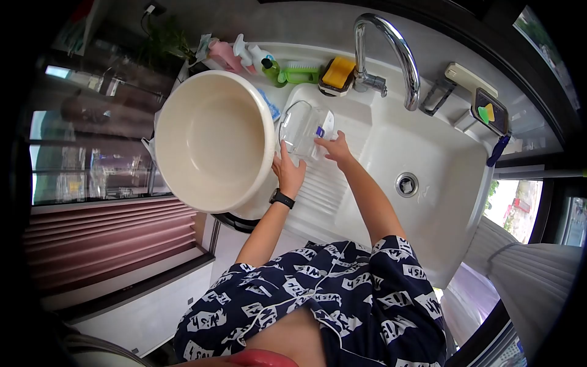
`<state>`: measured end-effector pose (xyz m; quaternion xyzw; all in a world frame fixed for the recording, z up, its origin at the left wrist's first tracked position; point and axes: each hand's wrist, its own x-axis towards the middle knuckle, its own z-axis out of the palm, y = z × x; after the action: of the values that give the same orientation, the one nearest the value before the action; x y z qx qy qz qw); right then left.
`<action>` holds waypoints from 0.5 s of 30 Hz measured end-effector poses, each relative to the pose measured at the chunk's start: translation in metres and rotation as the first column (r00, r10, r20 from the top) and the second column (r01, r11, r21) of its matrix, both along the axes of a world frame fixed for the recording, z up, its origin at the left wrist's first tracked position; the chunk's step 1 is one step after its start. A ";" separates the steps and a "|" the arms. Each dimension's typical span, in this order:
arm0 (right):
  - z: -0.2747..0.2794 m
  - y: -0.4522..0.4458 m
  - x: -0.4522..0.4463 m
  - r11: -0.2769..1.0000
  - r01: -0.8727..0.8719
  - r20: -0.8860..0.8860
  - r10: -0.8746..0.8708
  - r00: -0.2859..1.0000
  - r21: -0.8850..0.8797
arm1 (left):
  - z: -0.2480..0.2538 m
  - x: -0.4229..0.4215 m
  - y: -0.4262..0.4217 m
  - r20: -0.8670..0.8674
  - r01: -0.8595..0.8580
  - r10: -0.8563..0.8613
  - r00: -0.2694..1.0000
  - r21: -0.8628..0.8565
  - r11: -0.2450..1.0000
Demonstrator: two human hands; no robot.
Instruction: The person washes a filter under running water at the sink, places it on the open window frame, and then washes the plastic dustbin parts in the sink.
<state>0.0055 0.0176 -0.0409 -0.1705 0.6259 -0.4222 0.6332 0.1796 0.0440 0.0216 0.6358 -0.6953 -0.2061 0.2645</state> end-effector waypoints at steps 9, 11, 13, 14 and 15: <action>0.009 0.010 0.009 0.999 0.048 0.019 -0.048 0.999 -0.012 | -0.033 0.017 0.048 -0.085 0.163 -0.154 0.984 0.112 0.980; 0.009 0.010 0.009 0.997 0.079 -0.006 -0.079 0.997 -0.021 | -0.050 0.024 0.038 -0.206 0.256 -0.226 0.952 0.131 0.958; 0.016 0.009 0.008 0.998 0.068 -0.061 -0.067 0.996 0.007 | -0.063 0.025 0.028 -0.373 0.301 -0.206 0.905 0.214 0.929; 0.016 0.007 0.008 0.998 0.055 -0.132 -0.052 0.990 0.021 | -0.067 0.022 0.022 -0.471 0.308 -0.144 0.870 0.291 0.906; 0.014 0.005 0.009 0.998 0.044 -0.203 -0.036 0.979 0.035 | -0.071 0.019 0.016 -0.560 0.324 -0.073 0.825 0.363 0.874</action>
<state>0.0143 0.0221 -0.0273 -0.1874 0.6984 -0.4028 0.5611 0.1987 0.0599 -0.0492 0.5189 -0.5935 -0.5526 0.2705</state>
